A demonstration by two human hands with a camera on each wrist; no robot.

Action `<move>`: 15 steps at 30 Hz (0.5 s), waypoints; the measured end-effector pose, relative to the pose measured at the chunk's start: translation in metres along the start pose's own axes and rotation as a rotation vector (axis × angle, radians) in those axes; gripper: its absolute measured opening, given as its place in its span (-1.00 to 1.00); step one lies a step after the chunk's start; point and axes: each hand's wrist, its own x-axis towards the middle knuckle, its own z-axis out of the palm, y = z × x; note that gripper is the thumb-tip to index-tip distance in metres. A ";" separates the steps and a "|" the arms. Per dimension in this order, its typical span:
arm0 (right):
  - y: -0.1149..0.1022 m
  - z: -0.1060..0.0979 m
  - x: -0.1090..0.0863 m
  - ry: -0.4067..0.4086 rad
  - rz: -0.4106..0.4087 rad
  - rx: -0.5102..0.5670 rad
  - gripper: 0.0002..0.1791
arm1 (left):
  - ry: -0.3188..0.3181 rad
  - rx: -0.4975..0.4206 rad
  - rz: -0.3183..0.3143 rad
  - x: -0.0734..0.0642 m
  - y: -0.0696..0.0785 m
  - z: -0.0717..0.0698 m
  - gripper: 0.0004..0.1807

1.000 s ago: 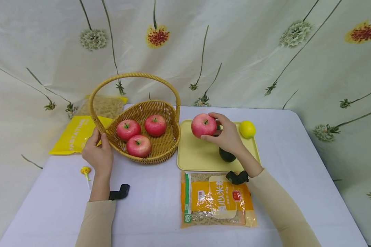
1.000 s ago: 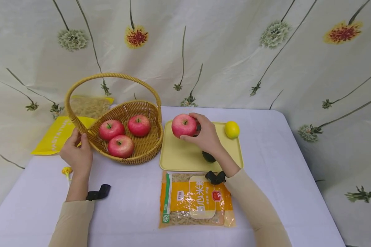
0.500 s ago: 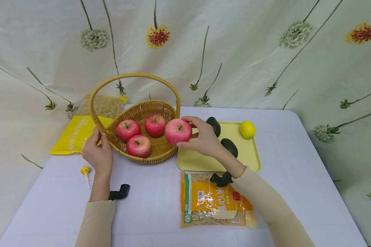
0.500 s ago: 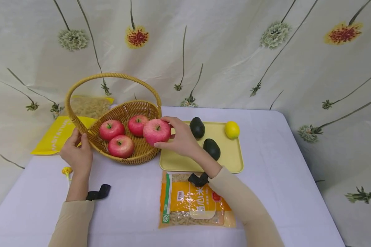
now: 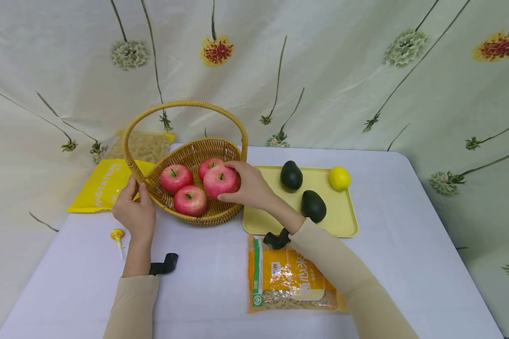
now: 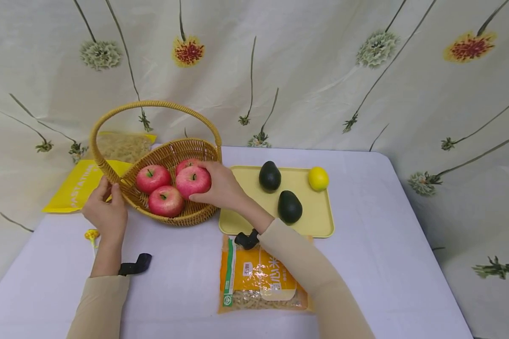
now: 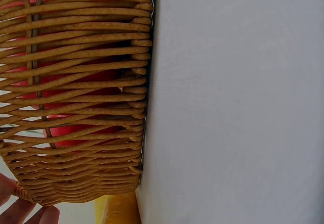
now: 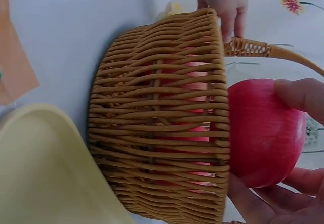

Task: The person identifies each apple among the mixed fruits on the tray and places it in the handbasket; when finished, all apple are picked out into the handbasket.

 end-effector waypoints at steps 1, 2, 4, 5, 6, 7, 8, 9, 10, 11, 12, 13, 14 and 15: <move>0.001 0.002 0.002 -0.009 0.006 -0.016 -0.17 | -0.001 0.000 0.000 0.000 0.000 0.000 -0.69; 0.001 0.004 0.004 -0.018 0.013 -0.031 -0.16 | -0.002 0.000 -0.001 0.000 0.000 0.000 -0.69; 0.001 0.007 0.007 -0.032 0.025 -0.052 -0.15 | -0.004 0.001 0.000 0.000 0.000 -0.001 -0.69; 0.001 0.009 0.008 -0.036 0.030 -0.066 -0.15 | -0.005 0.002 -0.001 0.000 0.000 -0.001 -0.69; 0.001 0.010 0.009 -0.040 0.034 -0.079 -0.15 | -0.007 0.003 -0.001 0.000 0.000 -0.001 -0.69; 0.000 0.010 0.010 -0.043 0.037 -0.090 -0.14 | -0.008 0.004 -0.001 0.000 0.000 -0.001 -0.69; -0.001 0.011 0.011 -0.047 0.042 -0.102 -0.14 | -0.009 0.005 -0.001 0.000 0.000 -0.001 -0.69; -0.002 0.011 0.012 -0.051 0.045 -0.113 -0.14 | -0.010 0.005 -0.001 0.000 0.001 -0.001 -0.69; -0.002 0.012 0.013 -0.056 0.048 -0.126 -0.14 | -0.011 0.006 -0.001 0.000 0.001 -0.001 -0.69; -0.002 0.013 0.015 -0.060 0.049 -0.139 -0.14 | -0.011 0.006 -0.002 0.000 0.001 -0.001 -0.69; -0.003 0.013 0.016 -0.065 0.051 -0.147 -0.14 | -0.011 0.006 -0.002 0.000 0.001 -0.001 -0.69; -0.003 0.014 0.017 -0.068 0.052 -0.153 -0.15 | -0.011 0.006 -0.001 0.000 0.001 -0.001 -0.69; -0.003 0.014 0.018 -0.071 0.054 -0.153 -0.16 | -0.010 0.006 -0.001 0.000 0.001 -0.001 -0.68; -0.003 0.015 0.019 -0.073 0.053 -0.155 -0.17 | -0.011 0.004 -0.002 0.000 0.001 0.000 -0.68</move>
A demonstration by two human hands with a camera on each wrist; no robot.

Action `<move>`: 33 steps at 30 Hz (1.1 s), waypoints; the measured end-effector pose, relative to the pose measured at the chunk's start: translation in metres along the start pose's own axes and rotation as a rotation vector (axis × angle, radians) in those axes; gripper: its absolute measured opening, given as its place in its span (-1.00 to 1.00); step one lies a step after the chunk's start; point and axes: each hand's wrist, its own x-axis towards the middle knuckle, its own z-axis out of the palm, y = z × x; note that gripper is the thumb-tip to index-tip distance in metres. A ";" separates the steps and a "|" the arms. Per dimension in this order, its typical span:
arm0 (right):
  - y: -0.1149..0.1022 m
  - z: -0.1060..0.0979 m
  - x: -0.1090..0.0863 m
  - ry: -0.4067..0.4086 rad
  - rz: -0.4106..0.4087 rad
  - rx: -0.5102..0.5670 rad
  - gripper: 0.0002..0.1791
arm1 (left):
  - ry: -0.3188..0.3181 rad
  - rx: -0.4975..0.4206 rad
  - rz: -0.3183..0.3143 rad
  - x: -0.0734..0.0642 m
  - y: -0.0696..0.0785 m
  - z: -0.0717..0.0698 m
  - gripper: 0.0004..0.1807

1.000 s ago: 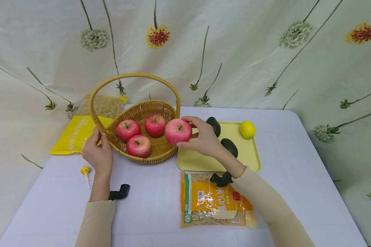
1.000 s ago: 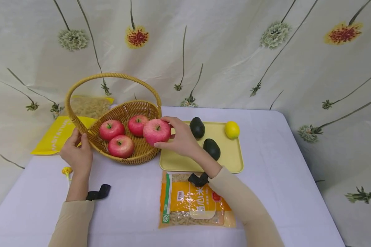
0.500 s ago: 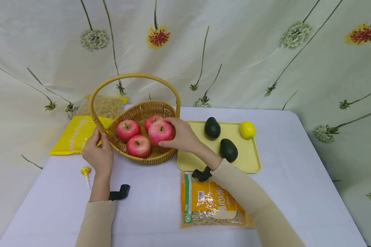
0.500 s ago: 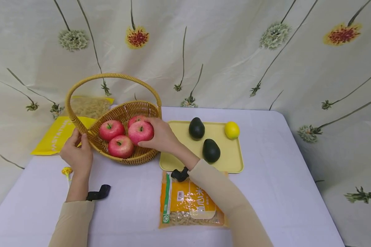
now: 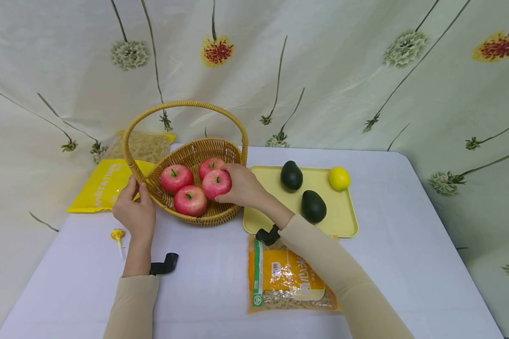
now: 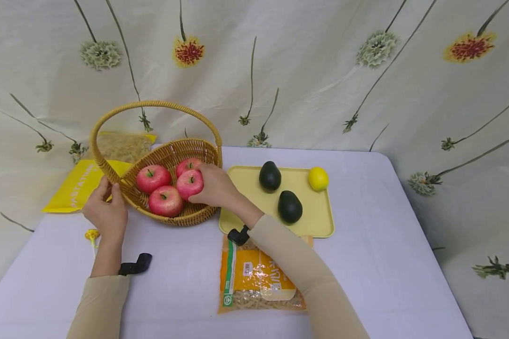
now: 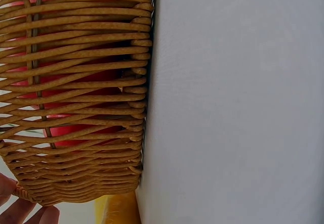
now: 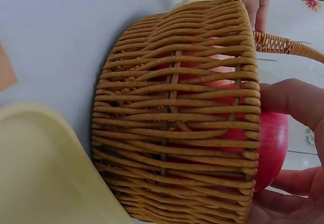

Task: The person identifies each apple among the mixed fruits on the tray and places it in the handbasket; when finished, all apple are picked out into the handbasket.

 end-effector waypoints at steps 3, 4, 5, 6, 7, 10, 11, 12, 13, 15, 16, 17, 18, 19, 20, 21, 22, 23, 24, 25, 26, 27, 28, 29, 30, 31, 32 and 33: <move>0.001 0.001 0.003 0.002 0.000 -0.008 -0.20 | -0.004 -0.006 0.001 0.000 0.001 0.001 -0.67; 0.002 0.002 0.005 0.006 0.001 -0.013 -0.21 | -0.005 -0.007 0.001 0.000 0.001 0.002 -0.67; 0.002 0.003 0.006 0.009 -0.001 -0.018 -0.21 | -0.006 -0.008 0.000 0.000 0.001 0.002 -0.67; 0.003 0.004 0.008 0.014 -0.004 -0.026 -0.19 | -0.007 -0.008 0.001 0.000 0.002 0.002 -0.67; 0.004 0.004 0.009 0.014 -0.003 -0.032 -0.20 | -0.006 -0.008 0.002 0.000 0.002 0.002 -0.67; 0.004 0.006 0.013 0.009 0.006 -0.040 -0.18 | -0.007 -0.002 0.003 0.001 0.002 0.002 -0.68; 0.004 0.006 0.015 0.005 0.008 -0.041 -0.16 | -0.007 0.000 0.003 0.001 0.002 0.002 -0.68; 0.004 0.006 0.015 0.000 0.013 -0.045 -0.16 | -0.007 0.003 0.004 0.001 0.002 0.002 -0.68; 0.003 0.006 0.016 -0.007 0.020 -0.052 -0.17 | -0.008 0.005 0.004 0.001 0.002 0.002 -0.67; 0.003 0.008 0.018 -0.013 0.024 -0.063 -0.16 | -0.008 0.009 0.005 0.002 0.002 0.002 -0.67; 0.003 0.008 0.019 -0.016 0.026 -0.070 -0.16 | -0.006 0.009 0.006 0.002 0.002 0.001 -0.67; 0.003 0.009 0.020 -0.018 0.028 -0.075 -0.15 | -0.005 0.009 0.008 0.002 0.001 0.001 -0.67; 0.003 0.010 0.020 -0.020 0.032 -0.080 -0.16 | -0.003 0.009 0.011 0.002 0.001 0.001 -0.68; 0.003 0.011 0.021 -0.022 0.035 -0.083 -0.16 | -0.001 0.009 0.013 0.002 0.001 0.001 -0.68; 0.003 0.011 0.022 -0.022 0.039 -0.082 -0.17 | 0.000 0.011 0.016 0.002 0.001 0.001 -0.68; 0.003 0.012 0.023 -0.022 0.044 -0.083 -0.17 | 0.002 0.012 0.018 0.002 0.000 0.001 -0.68; 0.003 0.012 0.023 -0.021 0.048 -0.081 -0.18 | 0.003 0.012 0.019 0.002 0.000 0.001 -0.69; 0.003 0.012 0.024 -0.020 0.052 -0.082 -0.17 | 0.003 0.012 0.020 0.001 0.000 0.001 -0.69; 0.003 0.013 0.024 -0.019 0.055 -0.084 -0.18 | 0.004 0.011 0.020 0.001 -0.001 0.002 -0.69; 0.003 0.013 0.025 -0.018 0.059 -0.085 -0.18 | 0.003 0.009 0.020 0.001 -0.001 0.002 -0.70; 0.002 0.013 0.025 -0.017 0.060 -0.086 -0.19 | 0.003 0.008 0.019 0.001 -0.001 0.002 -0.70; 0.002 0.014 0.025 -0.018 0.063 -0.086 -0.19 | 0.004 0.006 0.018 0.001 -0.001 0.002 -0.69; 0.003 0.014 0.026 -0.020 0.066 -0.089 -0.20 | 0.004 0.004 0.018 0.001 -0.002 0.002 -0.69; 0.003 0.015 0.026 -0.023 0.067 -0.095 -0.20 | 0.004 0.002 0.017 0.001 -0.002 0.002 -0.69; 0.003 0.016 0.027 -0.027 0.068 -0.101 -0.21 | 0.005 0.001 0.016 0.001 -0.002 0.002 -0.69; 0.003 0.016 0.027 -0.031 0.068 -0.108 -0.22 | 0.007 0.000 0.014 0.001 -0.002 0.001 -0.69; 0.002 0.017 0.027 -0.035 0.066 -0.117 -0.22 | 0.008 0.000 0.014 0.001 -0.002 0.001 -0.69; 0.002 0.018 0.027 -0.040 0.068 -0.127 -0.22 | 0.010 -0.001 0.014 0.000 -0.002 0.001 -0.69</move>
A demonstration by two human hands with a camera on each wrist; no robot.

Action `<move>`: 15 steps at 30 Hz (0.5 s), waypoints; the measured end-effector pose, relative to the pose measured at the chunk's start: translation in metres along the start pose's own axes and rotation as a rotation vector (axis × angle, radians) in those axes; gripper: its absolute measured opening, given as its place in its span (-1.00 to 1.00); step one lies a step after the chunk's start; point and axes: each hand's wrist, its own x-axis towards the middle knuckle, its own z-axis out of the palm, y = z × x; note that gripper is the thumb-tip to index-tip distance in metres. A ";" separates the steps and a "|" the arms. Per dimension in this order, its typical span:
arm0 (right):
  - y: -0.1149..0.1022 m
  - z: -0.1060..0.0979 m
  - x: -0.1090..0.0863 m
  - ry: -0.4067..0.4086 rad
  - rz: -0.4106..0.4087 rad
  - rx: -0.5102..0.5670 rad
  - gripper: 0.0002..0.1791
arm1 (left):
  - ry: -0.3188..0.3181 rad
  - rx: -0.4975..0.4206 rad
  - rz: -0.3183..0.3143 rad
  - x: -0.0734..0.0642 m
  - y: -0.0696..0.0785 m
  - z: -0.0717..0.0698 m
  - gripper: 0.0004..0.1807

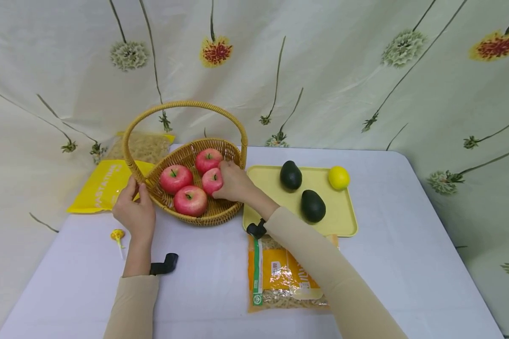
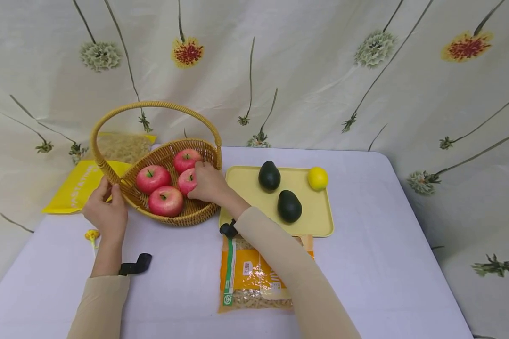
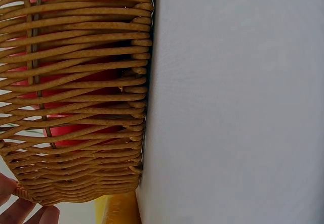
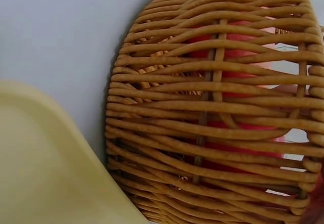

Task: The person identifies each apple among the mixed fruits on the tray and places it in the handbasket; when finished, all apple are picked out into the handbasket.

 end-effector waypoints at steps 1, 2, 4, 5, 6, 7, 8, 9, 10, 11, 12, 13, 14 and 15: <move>0.000 0.000 0.000 -0.004 0.000 -0.015 -0.22 | 0.001 -0.002 0.000 0.000 0.000 0.000 -0.70; -0.001 0.001 0.000 -0.007 -0.001 -0.034 -0.21 | 0.003 -0.002 0.000 0.000 0.000 -0.001 -0.70; -0.002 0.002 0.000 -0.015 -0.002 -0.062 -0.22 | 0.004 -0.003 0.000 0.000 0.000 -0.001 -0.70; -0.003 0.002 0.000 -0.019 -0.002 -0.077 -0.23 | 0.005 -0.002 0.000 0.000 0.000 -0.001 -0.70; -0.003 0.002 -0.001 -0.022 -0.001 -0.090 -0.24 | 0.004 -0.001 0.001 0.000 0.000 -0.001 -0.70; -0.004 0.002 -0.001 -0.024 -0.002 -0.104 -0.26 | 0.005 0.000 0.001 0.000 0.000 -0.001 -0.70; -0.004 0.003 -0.001 -0.025 -0.002 -0.117 -0.28 | 0.005 0.002 0.000 0.000 0.000 -0.001 -0.70; -0.004 0.003 -0.001 -0.026 0.000 -0.122 -0.29 | 0.005 0.003 0.000 0.000 0.000 -0.001 -0.70; -0.004 0.003 -0.001 -0.027 0.002 -0.128 -0.31 | 0.005 0.004 0.000 0.000 0.000 -0.001 -0.70; -0.005 0.003 -0.002 -0.027 0.006 -0.136 -0.32 | 0.005 0.005 0.001 0.000 0.000 -0.001 -0.70; -0.005 0.003 -0.002 -0.028 0.009 -0.142 -0.33 | 0.004 0.005 0.001 0.000 -0.001 -0.001 -0.70; -0.005 0.003 -0.002 -0.029 0.012 -0.148 -0.34 | 0.004 0.005 0.001 0.000 -0.001 -0.001 -0.70; -0.005 0.003 -0.002 -0.032 0.015 -0.154 -0.35 | 0.003 0.005 0.001 0.000 -0.001 -0.001 -0.69; -0.006 0.003 -0.002 -0.036 0.018 -0.158 -0.35 | 0.001 0.004 0.000 0.000 -0.001 -0.001 -0.69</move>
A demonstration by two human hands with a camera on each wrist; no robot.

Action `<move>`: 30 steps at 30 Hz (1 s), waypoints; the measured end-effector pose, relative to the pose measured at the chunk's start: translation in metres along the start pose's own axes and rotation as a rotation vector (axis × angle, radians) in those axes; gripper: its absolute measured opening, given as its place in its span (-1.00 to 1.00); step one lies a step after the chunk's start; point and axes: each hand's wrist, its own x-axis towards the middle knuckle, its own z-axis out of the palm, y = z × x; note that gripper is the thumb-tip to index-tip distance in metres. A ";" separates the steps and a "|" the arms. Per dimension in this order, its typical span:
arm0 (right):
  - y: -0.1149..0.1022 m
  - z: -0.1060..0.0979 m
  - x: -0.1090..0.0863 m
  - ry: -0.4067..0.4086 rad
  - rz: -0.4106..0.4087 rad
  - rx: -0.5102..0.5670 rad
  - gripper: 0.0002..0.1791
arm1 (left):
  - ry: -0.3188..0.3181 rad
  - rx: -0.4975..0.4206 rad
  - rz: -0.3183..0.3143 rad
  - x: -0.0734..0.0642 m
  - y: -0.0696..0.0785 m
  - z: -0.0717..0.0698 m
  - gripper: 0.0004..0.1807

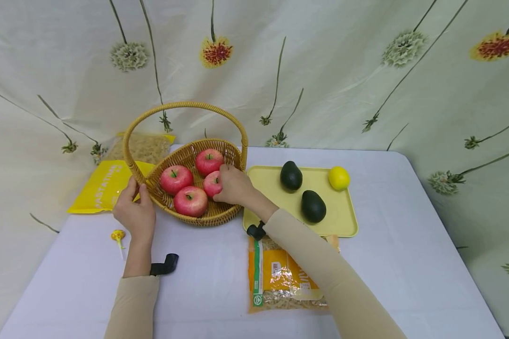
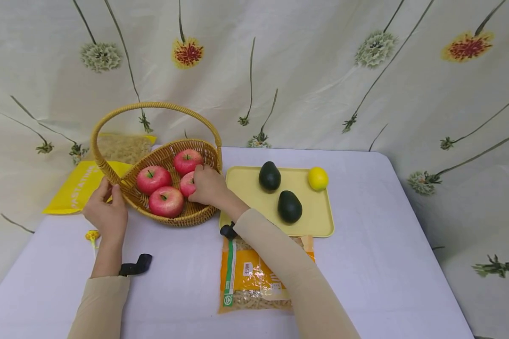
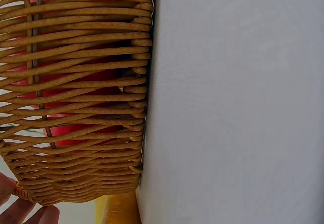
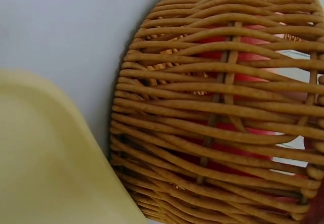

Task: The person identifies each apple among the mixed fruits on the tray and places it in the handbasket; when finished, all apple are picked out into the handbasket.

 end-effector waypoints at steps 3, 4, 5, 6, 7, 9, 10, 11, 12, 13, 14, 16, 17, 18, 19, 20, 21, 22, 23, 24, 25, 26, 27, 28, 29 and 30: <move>0.000 -0.001 -0.001 -0.012 0.003 -0.021 -0.37 | -0.003 -0.003 -0.001 0.000 0.001 0.000 -0.69; -0.001 -0.001 -0.001 -0.015 0.004 -0.026 -0.36 | -0.004 -0.005 -0.001 0.000 0.001 0.000 -0.69; -0.001 -0.001 -0.002 -0.017 0.003 -0.030 -0.35 | -0.005 -0.006 -0.001 0.000 0.002 0.000 -0.69; -0.001 -0.002 -0.002 -0.018 0.002 -0.035 -0.34 | -0.005 -0.006 -0.001 -0.001 0.002 0.000 -0.69; -0.001 -0.002 -0.003 -0.021 0.001 -0.041 -0.32 | -0.005 -0.005 0.000 -0.001 0.002 0.000 -0.69; -0.002 -0.002 -0.004 -0.025 -0.001 -0.052 -0.29 | -0.005 -0.003 -0.001 -0.001 0.003 0.000 -0.69; -0.002 -0.002 -0.005 -0.026 -0.002 -0.058 -0.28 | -0.004 -0.001 -0.002 -0.001 0.003 0.000 -0.69; -0.002 -0.002 -0.006 -0.029 -0.004 -0.061 -0.26 | -0.005 0.001 -0.001 -0.001 0.003 0.000 -0.69; -0.003 -0.002 -0.007 -0.031 -0.004 -0.067 -0.25 | -0.005 0.005 0.000 -0.001 0.003 0.000 -0.69; -0.003 -0.002 -0.008 -0.033 -0.002 -0.069 -0.24 | -0.008 0.005 0.001 0.000 0.004 0.001 -0.69; -0.003 -0.002 -0.009 -0.034 -0.001 -0.068 -0.24 | -0.010 0.005 0.003 0.000 0.004 0.002 -0.69; -0.003 -0.003 -0.012 -0.032 -0.001 -0.066 -0.19 | -0.012 0.008 0.006 0.000 0.004 0.002 -0.69; -0.003 -0.004 -0.013 -0.033 -0.002 -0.062 -0.17 | -0.013 0.009 0.007 0.000 0.005 0.003 -0.69; -0.003 -0.005 -0.015 -0.034 -0.007 -0.061 -0.14 | -0.014 0.009 0.007 0.000 0.005 0.003 -0.69; -0.003 -0.007 -0.016 -0.038 -0.011 -0.054 -0.12 | -0.015 0.008 0.006 0.000 0.005 0.004 -0.69; -0.003 -0.009 -0.018 -0.042 -0.018 -0.045 -0.10 | -0.015 0.010 0.004 0.001 0.005 0.003 -0.69; -0.003 -0.012 -0.020 -0.047 -0.027 -0.028 -0.07 | -0.014 0.010 0.003 0.001 0.005 0.003 -0.69; -0.002 -0.014 -0.023 -0.055 -0.033 -0.010 -0.05 | -0.015 0.008 0.003 0.001 0.006 0.003 -0.69; -0.001 -0.018 -0.026 -0.061 -0.044 0.017 -0.04 | -0.016 0.006 0.001 0.001 0.006 0.003 -0.69; 0.000 -0.021 -0.030 -0.065 -0.053 0.044 -0.04 | -0.017 0.005 0.000 0.001 0.006 0.003 -0.68; 0.002 -0.025 -0.034 -0.070 -0.060 0.079 -0.03 | -0.016 0.005 -0.001 0.001 0.006 0.003 -0.68; 0.004 -0.029 -0.039 -0.074 -0.065 0.111 -0.02 | -0.017 0.006 -0.001 0.001 0.007 0.003 -0.68; 0.007 -0.032 -0.044 -0.075 -0.071 0.138 -0.02 | -0.017 0.009 0.002 0.001 0.007 0.003 -0.69; 0.009 -0.036 -0.049 -0.077 -0.072 0.160 -0.03 | -0.018 0.011 0.008 0.001 0.007 0.004 -0.70; 0.012 -0.040 -0.055 -0.077 -0.073 0.183 -0.03 | -0.020 0.019 0.017 0.002 0.007 0.004 -0.71; 0.015 -0.043 -0.061 -0.076 -0.070 0.199 -0.03 | -0.025 0.034 0.026 0.002 0.008 0.003 -0.73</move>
